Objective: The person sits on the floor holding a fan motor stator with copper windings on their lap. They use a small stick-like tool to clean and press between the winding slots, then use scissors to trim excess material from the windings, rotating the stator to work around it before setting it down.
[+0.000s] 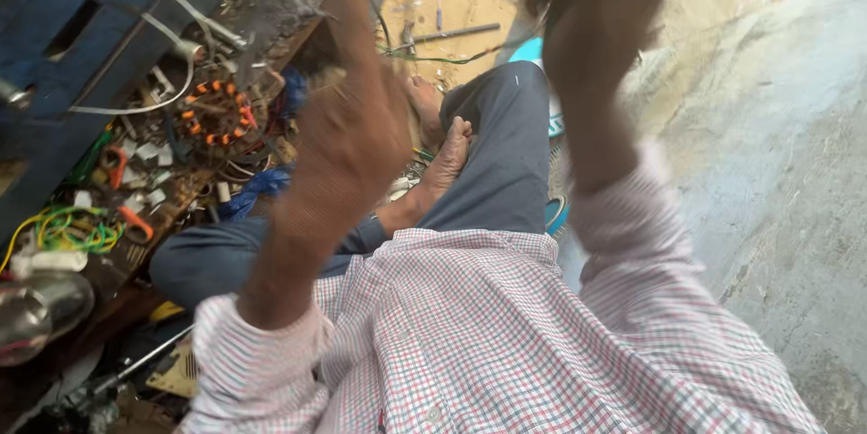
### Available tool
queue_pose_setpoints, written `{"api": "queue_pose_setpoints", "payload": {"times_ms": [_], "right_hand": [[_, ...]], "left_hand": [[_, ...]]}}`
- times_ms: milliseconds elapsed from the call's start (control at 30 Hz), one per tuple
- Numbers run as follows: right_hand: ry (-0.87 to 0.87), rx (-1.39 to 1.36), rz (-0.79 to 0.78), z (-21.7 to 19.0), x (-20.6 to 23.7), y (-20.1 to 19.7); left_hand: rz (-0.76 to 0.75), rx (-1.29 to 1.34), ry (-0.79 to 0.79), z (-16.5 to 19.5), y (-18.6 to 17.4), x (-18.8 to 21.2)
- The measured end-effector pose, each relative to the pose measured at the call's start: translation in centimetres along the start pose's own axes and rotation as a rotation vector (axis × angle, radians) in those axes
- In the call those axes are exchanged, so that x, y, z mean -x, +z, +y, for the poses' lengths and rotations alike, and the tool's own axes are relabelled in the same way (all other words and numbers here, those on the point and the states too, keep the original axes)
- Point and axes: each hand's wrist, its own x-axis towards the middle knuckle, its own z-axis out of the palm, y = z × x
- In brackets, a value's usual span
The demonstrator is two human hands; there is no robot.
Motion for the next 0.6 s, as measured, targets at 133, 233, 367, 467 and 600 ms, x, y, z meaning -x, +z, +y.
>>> {"api": "queue_pose_setpoints", "payload": {"times_ms": [133,233,367,467,600], "right_hand": [[-0.240,0.045,-0.287,-1.0,7.9,3.5],[-0.314,0.300,-0.484,-0.5,10.3,4.0],[0.017,0.496,-0.646,0.5,10.6,2.4],[0.032,0.615,-0.656,2.3,11.1,2.2],[-0.124,0.713,-0.591,4.0,12.1,3.4]], "left_hand": [[-0.134,0.129,0.084,0.6,3.8,2.9],[-0.297,0.047,0.050,-0.2,4.5,4.0],[-0.380,-0.028,0.325,-2.6,3.7,6.0],[-0.308,0.302,-0.224,-5.1,4.0,7.9],[-0.277,0.285,-0.303,-7.4,4.1,9.5]]}}
